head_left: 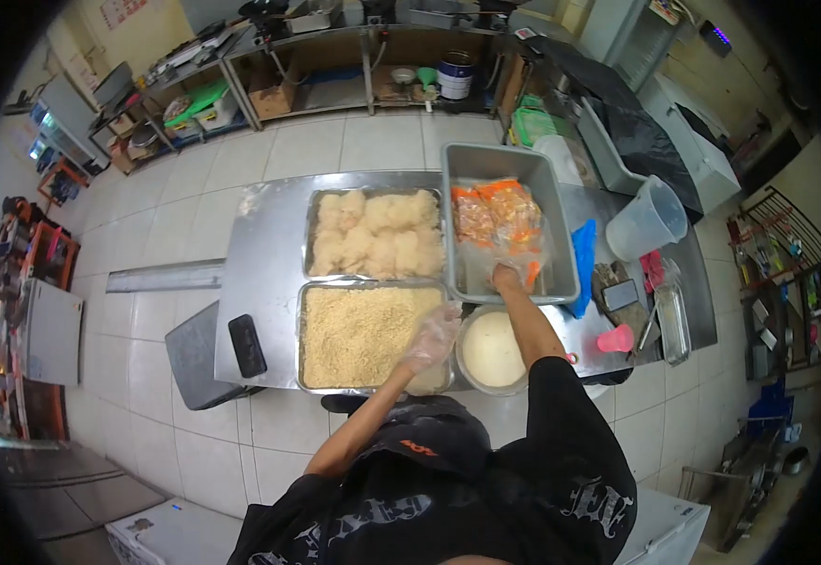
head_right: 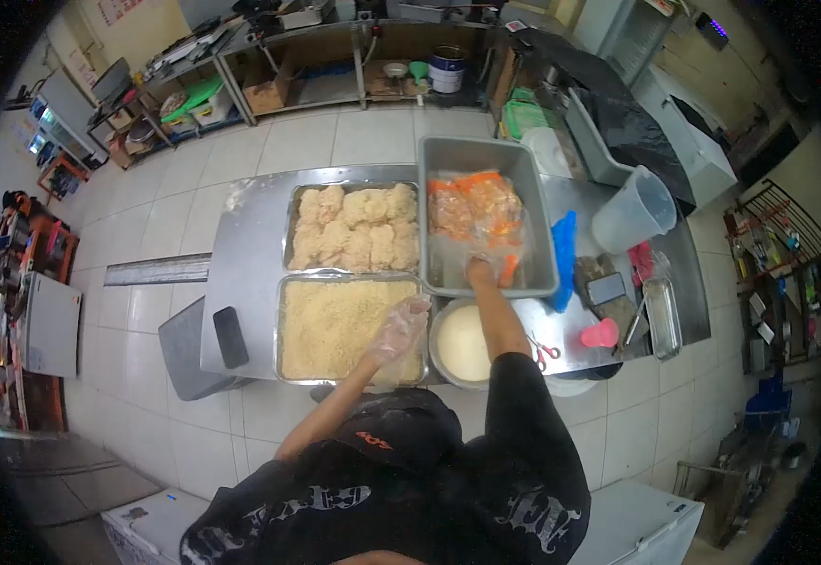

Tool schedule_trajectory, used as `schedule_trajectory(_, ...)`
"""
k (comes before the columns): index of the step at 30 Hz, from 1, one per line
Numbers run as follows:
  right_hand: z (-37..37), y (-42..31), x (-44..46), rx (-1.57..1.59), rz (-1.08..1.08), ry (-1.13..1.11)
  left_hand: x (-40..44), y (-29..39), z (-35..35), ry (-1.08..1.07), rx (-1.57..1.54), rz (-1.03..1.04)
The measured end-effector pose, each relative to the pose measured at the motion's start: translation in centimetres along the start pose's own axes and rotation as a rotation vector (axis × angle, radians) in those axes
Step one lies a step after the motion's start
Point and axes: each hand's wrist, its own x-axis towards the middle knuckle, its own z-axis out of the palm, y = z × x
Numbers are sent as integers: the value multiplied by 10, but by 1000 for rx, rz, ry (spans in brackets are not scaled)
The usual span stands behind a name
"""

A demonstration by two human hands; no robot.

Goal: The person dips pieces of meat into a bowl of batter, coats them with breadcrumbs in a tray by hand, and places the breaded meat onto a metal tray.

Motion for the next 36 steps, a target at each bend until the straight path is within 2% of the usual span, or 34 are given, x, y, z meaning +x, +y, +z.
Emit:
schedule_trajectory(2,-8,0,-3,30,46,15,-5,-1,-5,30,1,-11)
schedule_trajectory(4,25,22,18,8,-20,101,-9,11,-12,31,18,-86)
schedule_trajectory(7,37,35,26,4,-48,140,-8,3,-12,18,-28,-63)
schedule_trajectory(10,12,36,12,24,-14,114,-5,9,-7,12,-58,1)
schedule_trajectory(16,-13,57,-6,62,61,116,-3,18,-1,-106,-73,-77)
schedule_trajectory(19,-20,54,-11,77,69,108,-7,22,1,-89,-84,-42)
schedule_trajectory(22,-21,49,-11,96,57,86,-13,14,6,-10,-71,86)
schedule_trajectory(28,-17,35,-6,224,-47,54,-17,18,-3,-62,40,-20)
schedule_trajectory(34,-45,33,-32,492,-164,77,24,17,18,169,172,260)
schedule_trajectory(36,-66,35,-43,591,-182,104,41,61,16,196,662,356)
